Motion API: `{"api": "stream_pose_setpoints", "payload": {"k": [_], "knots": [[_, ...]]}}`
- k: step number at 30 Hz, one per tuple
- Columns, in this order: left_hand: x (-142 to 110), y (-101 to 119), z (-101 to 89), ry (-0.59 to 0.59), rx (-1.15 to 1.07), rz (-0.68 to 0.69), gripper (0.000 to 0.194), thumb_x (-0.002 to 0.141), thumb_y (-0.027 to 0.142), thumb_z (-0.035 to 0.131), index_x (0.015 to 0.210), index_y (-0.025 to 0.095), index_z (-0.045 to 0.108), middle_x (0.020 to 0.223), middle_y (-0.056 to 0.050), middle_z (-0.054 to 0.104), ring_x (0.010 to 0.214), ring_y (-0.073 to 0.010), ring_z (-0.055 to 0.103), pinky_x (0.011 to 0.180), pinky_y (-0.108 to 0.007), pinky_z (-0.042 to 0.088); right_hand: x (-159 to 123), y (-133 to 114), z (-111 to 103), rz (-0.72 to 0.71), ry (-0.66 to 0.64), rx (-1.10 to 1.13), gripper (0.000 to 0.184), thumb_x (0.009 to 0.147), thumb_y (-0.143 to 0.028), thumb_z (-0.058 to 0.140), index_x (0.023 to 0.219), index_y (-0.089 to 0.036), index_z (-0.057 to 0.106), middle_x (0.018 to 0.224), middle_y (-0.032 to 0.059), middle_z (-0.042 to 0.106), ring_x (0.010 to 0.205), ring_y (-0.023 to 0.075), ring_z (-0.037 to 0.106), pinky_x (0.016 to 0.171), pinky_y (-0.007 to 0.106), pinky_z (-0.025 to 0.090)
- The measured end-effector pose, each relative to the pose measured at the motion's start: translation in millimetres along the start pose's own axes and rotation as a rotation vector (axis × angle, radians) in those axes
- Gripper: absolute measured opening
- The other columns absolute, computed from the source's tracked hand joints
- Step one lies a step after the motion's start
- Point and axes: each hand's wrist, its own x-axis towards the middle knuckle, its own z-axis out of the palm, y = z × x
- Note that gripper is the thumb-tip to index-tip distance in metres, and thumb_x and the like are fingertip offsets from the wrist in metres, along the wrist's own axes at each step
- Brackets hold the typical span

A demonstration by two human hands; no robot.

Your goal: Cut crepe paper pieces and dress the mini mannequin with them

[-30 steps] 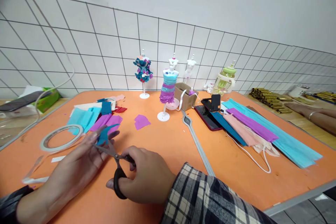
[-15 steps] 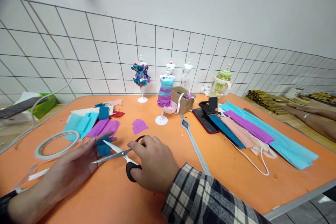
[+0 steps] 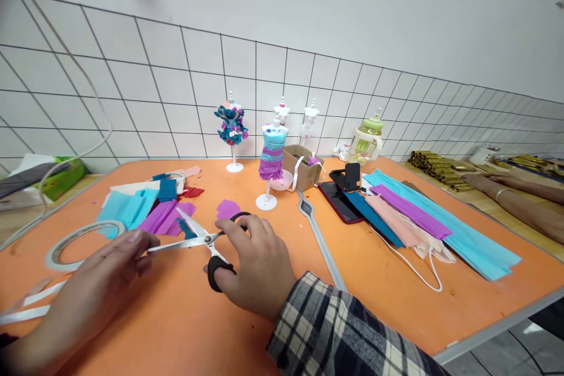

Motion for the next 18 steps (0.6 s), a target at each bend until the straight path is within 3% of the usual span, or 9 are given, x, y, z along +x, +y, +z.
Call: {"api": "stream_pose_setpoints", "payload": {"k": [3,4,5,6,8,13,15,18], "knots": [[-10,4,3.2,-0.53,0.215,0.041,0.042,0.086,0.045,0.065,0.051,0.022,0.065,0.051,-0.003,0.057,0.05,-0.0168,0.048,0.051,-0.025,0.042,0,-2,1,0.07,-0.009,0.139,0.053,0.076,-0.031,0.071,0.127,-0.026,0.055,0.115,0.0053,0.063,0.104,0.022,0.059,0.088,0.035,0.048],[-15,4,7.5,-0.685,0.27,0.026,0.037,0.087,0.043,0.064,0.057,0.022,0.07,0.057,-0.006,0.063,0.055,-0.0191,0.054,0.056,-0.027,0.044,-1,-3,1,0.082,-0.016,0.168,0.052,0.076,-0.031,0.072,0.125,-0.025,0.056,0.114,0.0048,0.063,0.103,0.0215,0.06,0.088,0.035,0.048],[-19,3,12.7,-0.761,0.278,-0.006,0.029,0.087,0.042,0.064,0.068,0.022,0.075,0.07,-0.008,0.069,0.063,-0.0217,0.059,0.061,-0.028,0.046,-2,-4,2,0.087,-0.023,0.186,0.051,0.076,-0.03,0.072,0.124,-0.025,0.056,0.113,0.0042,0.064,0.102,0.0209,0.061,0.088,0.034,0.048],[-22,2,18.1,-0.785,0.264,-0.041,0.022,0.087,0.041,0.065,0.08,0.024,0.077,0.084,-0.008,0.072,0.071,-0.0226,0.061,0.065,-0.028,0.048,-2,-5,2,0.089,-0.028,0.192,0.051,0.075,-0.028,0.072,0.123,-0.025,0.056,0.112,0.0036,0.064,0.1,0.0203,0.061,0.087,0.034,0.048],[-25,-2,27.1,-0.705,0.174,-0.041,0.022,0.086,0.042,0.064,0.095,0.025,0.076,0.088,-0.006,0.069,0.079,-0.0233,0.06,0.069,-0.027,0.047,-5,-8,3,0.083,-0.042,0.186,0.051,0.074,-0.024,0.071,0.122,-0.026,0.056,0.111,0.0031,0.065,0.097,0.0196,0.062,0.086,0.032,0.047],[-18,-7,28.2,-0.568,0.049,-0.1,0.027,0.079,0.026,0.063,0.105,0.025,0.074,0.105,-0.007,0.069,0.105,-0.0293,0.057,0.089,-0.035,0.046,-9,-17,7,0.065,-0.131,0.17,0.047,0.076,-0.029,0.072,0.12,-0.026,0.056,0.107,0.0015,0.065,0.094,0.0185,0.062,0.081,0.031,0.047],[-18,-6,25.6,-0.564,0.039,-0.161,0.041,0.075,0.022,0.063,0.114,0.027,0.073,0.116,-0.007,0.068,0.11,-0.0308,0.056,0.098,-0.04,0.041,-10,-19,9,0.063,-0.157,0.164,0.048,0.075,-0.03,0.072,0.12,-0.026,0.056,0.106,0.0009,0.065,0.093,0.0187,0.062,0.081,0.031,0.047],[-22,-6,26.3,-0.612,-0.058,-0.246,0.039,0.075,0.025,0.061,0.111,0.025,0.076,0.128,-0.009,0.066,0.119,-0.0334,0.053,0.109,-0.047,0.032,-10,-20,9,0.059,-0.169,0.157,0.05,0.074,-0.03,0.073,0.121,-0.026,0.056,0.107,0.0013,0.065,0.094,0.0197,0.062,0.082,0.032,0.046]]}}
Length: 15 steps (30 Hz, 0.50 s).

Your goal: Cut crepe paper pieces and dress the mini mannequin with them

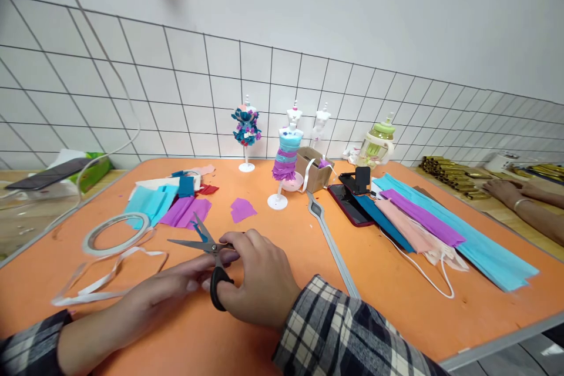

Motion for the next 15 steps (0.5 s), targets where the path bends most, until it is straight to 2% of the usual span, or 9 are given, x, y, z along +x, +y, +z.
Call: {"api": "stream_pose_setpoints", "payload": {"k": [2,6,10,15], "knots": [[-1,-1,5.1,-0.034,-0.151,0.016,0.032,0.08,0.03,0.061,0.105,0.023,0.079,0.129,-0.011,0.067,0.126,-0.0339,0.051,0.11,-0.048,0.032,0,0,-1,-0.009,0.001,-0.009,0.051,0.074,-0.029,0.073,0.121,-0.026,0.056,0.107,0.0015,0.065,0.095,0.0201,0.062,0.083,0.032,0.046],[1,-1,12.7,0.001,-0.391,0.09,0.033,0.091,0.042,0.056,0.106,0.023,0.078,0.122,-0.011,0.07,0.12,-0.0322,0.057,0.096,-0.043,0.048,0,1,-3,-0.025,0.018,-0.045,0.051,0.073,-0.023,0.07,0.122,-0.027,0.055,0.107,0.0013,0.064,0.095,0.0199,0.061,0.083,0.032,0.045],[4,0,9.5,0.15,-0.408,0.165,0.029,0.093,0.039,0.057,0.108,0.023,0.075,0.117,-0.01,0.071,0.112,-0.0289,0.061,0.093,-0.039,0.052,1,1,-3,-0.019,0.01,-0.024,0.052,0.076,-0.032,0.073,0.124,-0.028,0.054,0.112,0.0013,0.065,0.1,0.0202,0.061,0.084,0.032,0.045],[7,1,6.2,0.363,-0.404,0.303,0.016,0.087,0.033,0.069,0.1,0.023,0.075,0.105,-0.005,0.075,0.1,-0.0211,0.066,0.088,-0.03,0.055,0,1,-1,0.013,-0.037,-0.058,0.052,0.077,-0.038,0.073,0.125,-0.027,0.055,0.112,0.0033,0.065,0.099,0.0221,0.062,0.081,0.033,0.045]]}}
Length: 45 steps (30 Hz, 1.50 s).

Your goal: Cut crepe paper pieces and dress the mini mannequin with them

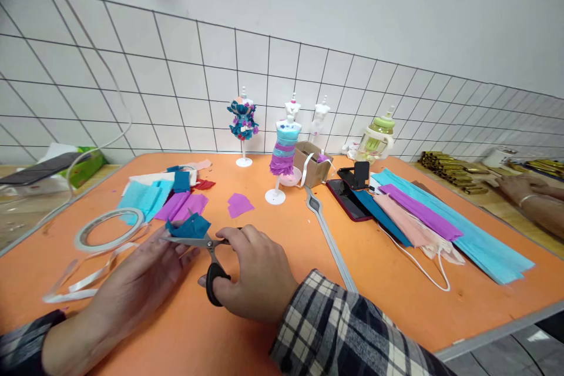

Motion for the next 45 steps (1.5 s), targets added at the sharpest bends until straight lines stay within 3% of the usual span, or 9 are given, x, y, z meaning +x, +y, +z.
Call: {"api": "stream_pose_setpoints", "payload": {"k": [4,13,21,24,27,31,36,41,45], "knots": [[1,3,2.5,0.106,-0.009,0.046,0.013,0.081,0.025,0.077,0.094,0.023,0.074,0.096,-0.001,0.076,0.091,-0.0173,0.068,0.079,-0.024,0.058,0,0,2,0.029,-0.019,0.001,0.053,0.078,-0.043,0.073,0.126,-0.026,0.055,0.114,0.0041,0.066,0.1,0.0226,0.063,0.081,0.034,0.045],[15,14,-4.1,0.169,0.139,0.068,0.014,0.082,0.031,0.077,0.092,0.023,0.071,0.086,-0.002,0.074,0.079,-0.0178,0.068,0.068,-0.025,0.06,2,5,-3,0.066,-0.203,-0.009,0.048,0.075,-0.048,0.074,0.116,-0.027,0.061,0.098,0.0016,0.069,0.087,0.0209,0.064,0.071,0.031,0.042],[25,16,-20.3,0.107,-0.036,-0.019,0.012,0.077,0.019,0.08,0.084,0.02,0.07,0.088,-0.001,0.069,0.08,-0.0146,0.065,0.075,-0.028,0.061,5,16,-3,0.055,-0.253,0.175,0.036,0.074,-0.042,0.074,0.105,-0.025,0.066,0.086,-0.0028,0.067,0.073,0.0141,0.058,0.064,0.026,0.038],[24,18,-20.3,0.071,-0.008,-0.085,0.018,0.07,0.018,0.085,0.079,0.018,0.07,0.074,0.0,0.064,0.066,-0.0115,0.06,0.061,-0.022,0.057,7,19,-3,0.176,-0.129,0.281,0.031,0.074,-0.036,0.075,0.101,-0.023,0.069,0.078,-0.0028,0.064,0.067,0.0124,0.055,0.061,0.025,0.039],[15,13,-15.6,0.014,0.103,-0.184,0.03,0.069,0.022,0.087,0.093,0.019,0.069,0.071,0.002,0.065,0.061,-0.0095,0.058,0.056,-0.018,0.052,10,19,-2,0.246,-0.014,0.528,0.036,0.072,-0.032,0.077,0.105,-0.022,0.067,0.08,-0.0006,0.066,0.067,0.012,0.055,0.063,0.025,0.043],[1,4,-5.6,-0.188,0.306,-0.217,0.033,0.081,0.032,0.077,0.108,0.025,0.057,0.067,0.004,0.066,0.063,-0.0129,0.062,0.06,-0.022,0.048,11,16,3,0.295,-0.133,0.924,0.052,0.062,-0.033,0.086,0.107,-0.021,0.062,0.1,0.0044,0.069,0.064,0.0095,0.056,0.059,0.023,0.046],[-4,4,2.2,-0.227,0.492,-0.173,0.045,0.083,0.034,0.075,0.118,0.028,0.048,0.07,0.002,0.07,0.068,-0.0205,0.069,0.067,-0.031,0.05,9,12,7,0.335,-0.246,1.028,0.056,0.057,-0.034,0.089,0.103,-0.019,0.062,0.076,-0.0019,0.065,0.06,0.0102,0.058,0.059,0.024,0.05],[-1,0,-6.6,-0.115,0.293,-0.087,0.041,0.084,0.046,0.071,0.119,0.028,0.059,0.092,-0.003,0.07,0.087,-0.0215,0.065,0.079,-0.033,0.052,10,10,3,0.344,-0.144,1.074,0.055,0.058,-0.035,0.089,0.103,-0.018,0.062,0.074,-0.002,0.066,0.063,0.0122,0.062,0.062,0.026,0.052],[-3,-6,-9.0,-0.266,0.295,-0.238,0.042,0.086,0.058,0.062,0.099,0.02,0.073,0.099,-0.011,0.071,0.095,-0.0274,0.063,0.083,-0.038,0.051,12,11,0,0.357,-0.046,1.098,0.055,0.061,-0.038,0.087,0.105,-0.018,0.061,0.078,0.0005,0.069,0.066,0.0143,0.066,0.064,0.027,0.053]]}}
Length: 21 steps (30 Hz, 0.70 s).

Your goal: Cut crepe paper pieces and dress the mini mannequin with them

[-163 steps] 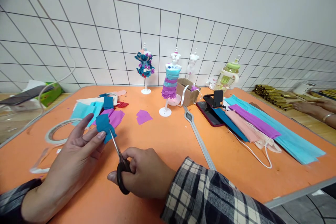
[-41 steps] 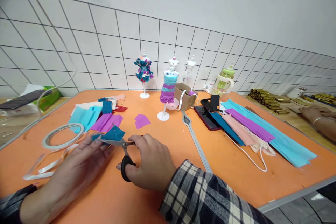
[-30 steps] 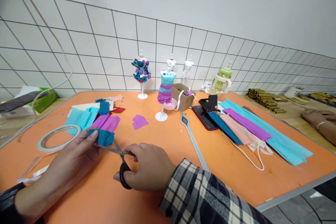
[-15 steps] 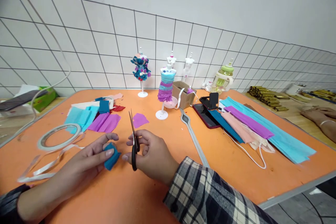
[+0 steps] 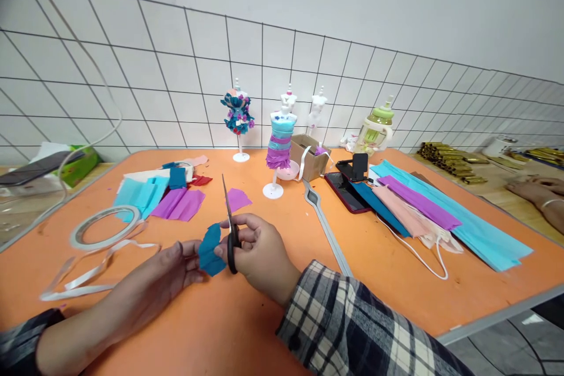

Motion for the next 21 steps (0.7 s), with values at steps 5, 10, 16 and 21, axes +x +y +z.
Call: {"api": "stream_pose_setpoints", "payload": {"k": [5,10,16,21], "knots": [[1,3,8.6,0.126,0.177,0.056,0.033,0.083,0.05,0.07,0.099,0.022,0.078,0.105,-0.011,0.075,0.101,-0.0293,0.064,0.092,-0.039,0.049,1,4,2,0.053,0.019,-0.03,0.056,0.059,-0.036,0.088,0.105,-0.018,0.06,0.077,0.0003,0.069,0.066,0.0147,0.066,0.063,0.026,0.052],[5,5,8.4,0.221,0.182,0.074,0.02,0.074,0.036,0.083,0.09,0.025,0.079,0.087,-0.004,0.078,0.085,-0.0225,0.068,0.081,-0.03,0.052,0,9,10,0.081,0.005,-0.04,0.056,0.059,-0.037,0.088,0.104,-0.017,0.061,0.072,-0.0016,0.067,0.065,0.0143,0.064,0.061,0.025,0.05],[4,1,7.2,0.257,0.112,0.085,0.02,0.078,0.032,0.08,0.097,0.026,0.077,0.083,-0.001,0.074,0.083,-0.0199,0.067,0.079,-0.027,0.052,0,7,11,0.053,0.045,-0.061,0.064,0.061,-0.04,0.087,0.112,-0.018,0.057,0.074,-0.001,0.067,0.06,0.012,0.059,0.057,0.023,0.045],[7,10,3.3,0.434,-0.013,0.205,0.016,0.077,0.03,0.081,0.09,0.024,0.074,0.079,0.003,0.068,0.075,-0.0138,0.06,0.072,-0.021,0.051,-6,-1,2,0.021,-0.095,-0.116,0.045,0.076,-0.053,0.074,0.096,-0.017,0.057,0.056,-0.0035,0.06,0.051,0.0108,0.054,0.052,0.022,0.038]]}}
